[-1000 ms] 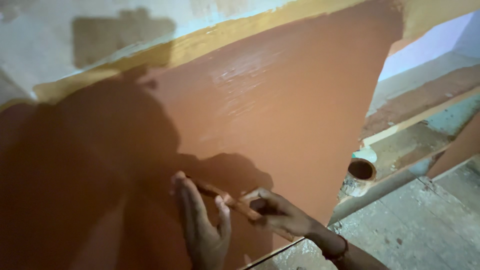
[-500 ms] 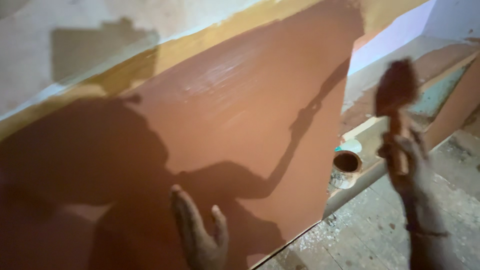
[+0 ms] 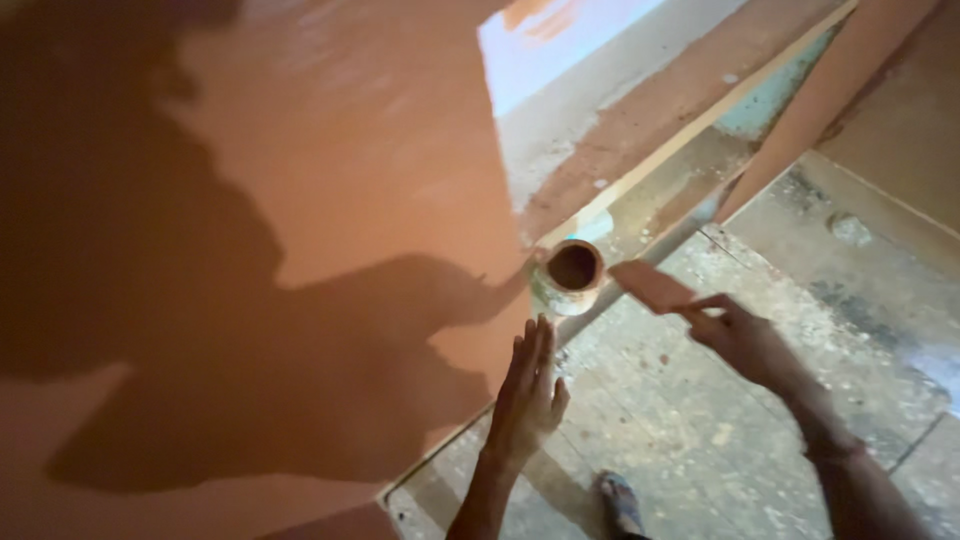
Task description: The person uses a paintbrush to apply terracotta-colored paint to a wall, working in horizontal strokes and occasionally dipping the brush into a paint can. The person's left hand rests on the wall for support while the right hand paints.
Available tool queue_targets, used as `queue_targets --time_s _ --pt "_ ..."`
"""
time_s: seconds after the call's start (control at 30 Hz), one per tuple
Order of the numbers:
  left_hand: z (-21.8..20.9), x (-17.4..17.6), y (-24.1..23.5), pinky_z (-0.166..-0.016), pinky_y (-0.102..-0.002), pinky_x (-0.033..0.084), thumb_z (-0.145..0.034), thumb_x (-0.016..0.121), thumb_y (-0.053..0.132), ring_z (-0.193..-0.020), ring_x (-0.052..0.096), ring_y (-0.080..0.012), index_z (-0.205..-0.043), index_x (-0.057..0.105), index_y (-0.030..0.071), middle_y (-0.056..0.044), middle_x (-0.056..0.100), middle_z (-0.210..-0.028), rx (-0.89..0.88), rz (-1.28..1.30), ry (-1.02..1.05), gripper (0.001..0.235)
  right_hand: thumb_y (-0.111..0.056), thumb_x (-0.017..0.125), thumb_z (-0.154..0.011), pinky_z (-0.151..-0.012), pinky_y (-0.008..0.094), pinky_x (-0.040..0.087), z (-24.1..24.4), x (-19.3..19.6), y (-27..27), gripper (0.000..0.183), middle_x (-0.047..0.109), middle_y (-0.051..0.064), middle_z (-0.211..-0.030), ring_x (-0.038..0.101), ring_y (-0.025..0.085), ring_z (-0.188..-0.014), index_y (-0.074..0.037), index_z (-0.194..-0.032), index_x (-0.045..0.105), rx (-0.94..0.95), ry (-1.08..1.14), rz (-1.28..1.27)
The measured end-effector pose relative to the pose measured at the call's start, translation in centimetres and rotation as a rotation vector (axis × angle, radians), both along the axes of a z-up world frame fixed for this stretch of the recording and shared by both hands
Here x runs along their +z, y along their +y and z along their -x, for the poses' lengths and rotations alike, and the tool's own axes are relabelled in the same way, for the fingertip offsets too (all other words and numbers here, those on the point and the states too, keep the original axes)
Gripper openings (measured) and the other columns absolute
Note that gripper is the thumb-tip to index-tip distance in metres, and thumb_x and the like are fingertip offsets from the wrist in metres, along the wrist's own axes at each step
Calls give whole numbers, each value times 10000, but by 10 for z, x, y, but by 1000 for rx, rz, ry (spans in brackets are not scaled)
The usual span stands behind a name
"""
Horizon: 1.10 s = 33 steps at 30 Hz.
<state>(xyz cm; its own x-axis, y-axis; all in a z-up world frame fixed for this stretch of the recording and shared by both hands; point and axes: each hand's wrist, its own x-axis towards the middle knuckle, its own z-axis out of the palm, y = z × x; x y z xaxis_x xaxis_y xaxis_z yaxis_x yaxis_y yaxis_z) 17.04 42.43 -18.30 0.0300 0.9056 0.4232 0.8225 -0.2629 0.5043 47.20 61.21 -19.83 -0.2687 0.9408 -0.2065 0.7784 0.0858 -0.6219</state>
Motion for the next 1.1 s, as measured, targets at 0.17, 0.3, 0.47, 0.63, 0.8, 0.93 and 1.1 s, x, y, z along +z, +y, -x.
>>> queue_targets --time_s 0.17,0.3,0.47,0.63,0.8,0.93,1.1 --pt "-15 -87 92 -1251 -534 203 -876 668 68 -1536 218 -466 -1604 151 -47 -292 185 -1675 79 211 -25 900 -284 701 -889 -799 483 591 48 -81 92 384 734 158 -1128 729 373 -926 -200 -1257 636 431 -219 -227" --pt "-11 -141 144 -1275 -527 174 -897 669 75 -1550 211 -458 -1599 129 -75 -318 169 -1668 173 309 -34 898 -246 660 -896 -816 525 568 103 -143 147 420 699 160 -1102 696 383 -961 -193 -1306 590 561 -324 -220" --pt "-2 -180 167 -1262 -515 162 -888 685 101 -1542 178 -456 -1586 121 -76 -328 148 -1651 237 396 -117 915 -279 562 -1020 -866 520 564 175 -204 199 305 646 220 -1232 695 407 -997 -181 -1301 628 553 -407 -170" --pt "-4 -200 178 -1265 -519 171 -894 682 87 -1552 185 -473 -1596 120 -79 -336 150 -1666 209 277 -51 914 -249 661 -836 -885 488 579 214 -250 230 298 628 147 -1353 669 328 -1127 -255 -1107 785 585 -156 -394" --pt "-14 -207 174 -1286 -517 181 -868 676 64 -1563 200 -479 -1619 100 -71 -322 138 -1693 161 205 -67 956 -358 663 -939 -925 468 587 230 -287 246 238 741 62 -1201 685 242 -1176 -265 -1109 801 753 -513 -271" --pt "-15 -199 172 -1275 -531 187 -857 683 60 -1551 195 -488 -1610 81 -72 -322 130 -1683 148 240 -72 973 -441 650 -937 -920 459 583 223 -282 264 302 717 39 -1230 673 232 -1184 -272 -1149 783 899 -696 -275" --pt "-22 -187 176 -1283 -538 191 -846 662 22 -1562 204 -478 -1616 80 -61 -325 168 -1678 152 239 -21 969 -218 532 -1006 -769 475 605 180 -261 274 433 741 78 -1167 746 308 -964 -234 -1435 591 834 -613 -420"
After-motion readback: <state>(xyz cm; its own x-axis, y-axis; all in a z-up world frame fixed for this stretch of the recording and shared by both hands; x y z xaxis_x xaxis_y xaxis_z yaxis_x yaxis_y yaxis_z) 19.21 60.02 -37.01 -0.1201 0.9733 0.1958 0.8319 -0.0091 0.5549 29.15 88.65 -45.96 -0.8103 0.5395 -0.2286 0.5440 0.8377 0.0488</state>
